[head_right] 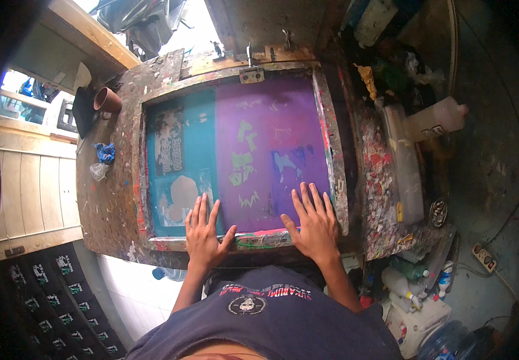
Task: The person secures a screen printing frame to a workbench using a clamp, then applies masking tape to the edges of the frame. They smooth the tape down and adjust the frame position before walking away.
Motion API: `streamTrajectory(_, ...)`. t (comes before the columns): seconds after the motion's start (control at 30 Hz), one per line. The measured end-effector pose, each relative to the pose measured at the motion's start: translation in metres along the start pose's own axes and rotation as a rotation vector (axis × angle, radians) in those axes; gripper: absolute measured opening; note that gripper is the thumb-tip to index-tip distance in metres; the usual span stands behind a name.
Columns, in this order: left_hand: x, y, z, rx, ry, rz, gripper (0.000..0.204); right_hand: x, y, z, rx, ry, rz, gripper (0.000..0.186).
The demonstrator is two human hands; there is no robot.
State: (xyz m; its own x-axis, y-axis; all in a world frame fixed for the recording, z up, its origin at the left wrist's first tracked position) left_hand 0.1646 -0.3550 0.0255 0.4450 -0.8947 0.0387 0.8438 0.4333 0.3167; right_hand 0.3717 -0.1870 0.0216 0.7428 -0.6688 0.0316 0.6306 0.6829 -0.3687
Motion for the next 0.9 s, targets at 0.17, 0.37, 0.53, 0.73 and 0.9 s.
streamTrajectory(0.17, 0.005, 0.003, 0.007, 0.028, 0.014, -0.081, 0.088, 0.000, -0.004, 0.006, -0.011, -0.032, -0.009, 0.064)
streamTrajectory(0.37, 0.011, 0.000, -0.001, -0.053, -0.116, -0.224, 0.094, 0.003, -0.017, 0.010, 0.002, -0.182, 0.203, 0.101)
streamTrajectory(0.53, 0.011, -0.001, -0.009, -0.082, -0.060, -0.286, 0.092, 0.006, -0.015, 0.003, 0.051, -0.154, 0.251, 0.100)
streamTrajectory(0.73, 0.011, 0.001, -0.002, -0.021, -0.098, -0.281, 0.098, 0.008, -0.013, -0.001, 0.063, -0.127, 0.307, 0.099)
streamTrajectory(0.9, 0.015, 0.001, 0.001, -0.051, -0.183, -0.357, 0.107, 0.016, -0.016, -0.001, 0.114, -0.172, 0.339, 0.099)
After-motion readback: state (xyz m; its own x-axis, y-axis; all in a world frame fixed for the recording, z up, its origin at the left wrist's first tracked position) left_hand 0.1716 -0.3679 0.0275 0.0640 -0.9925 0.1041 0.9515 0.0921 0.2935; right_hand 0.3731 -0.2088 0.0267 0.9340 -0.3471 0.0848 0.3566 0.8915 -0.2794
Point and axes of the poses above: each hand's wrist, its own x-axis away from the middle knuckle, its own z-axis out of the back of the hand, y = z × x, the point moved 4 cm from there along -x, towards the middle knuckle, and after that the axes turned 1 degree about x, right-handed, at the moved point
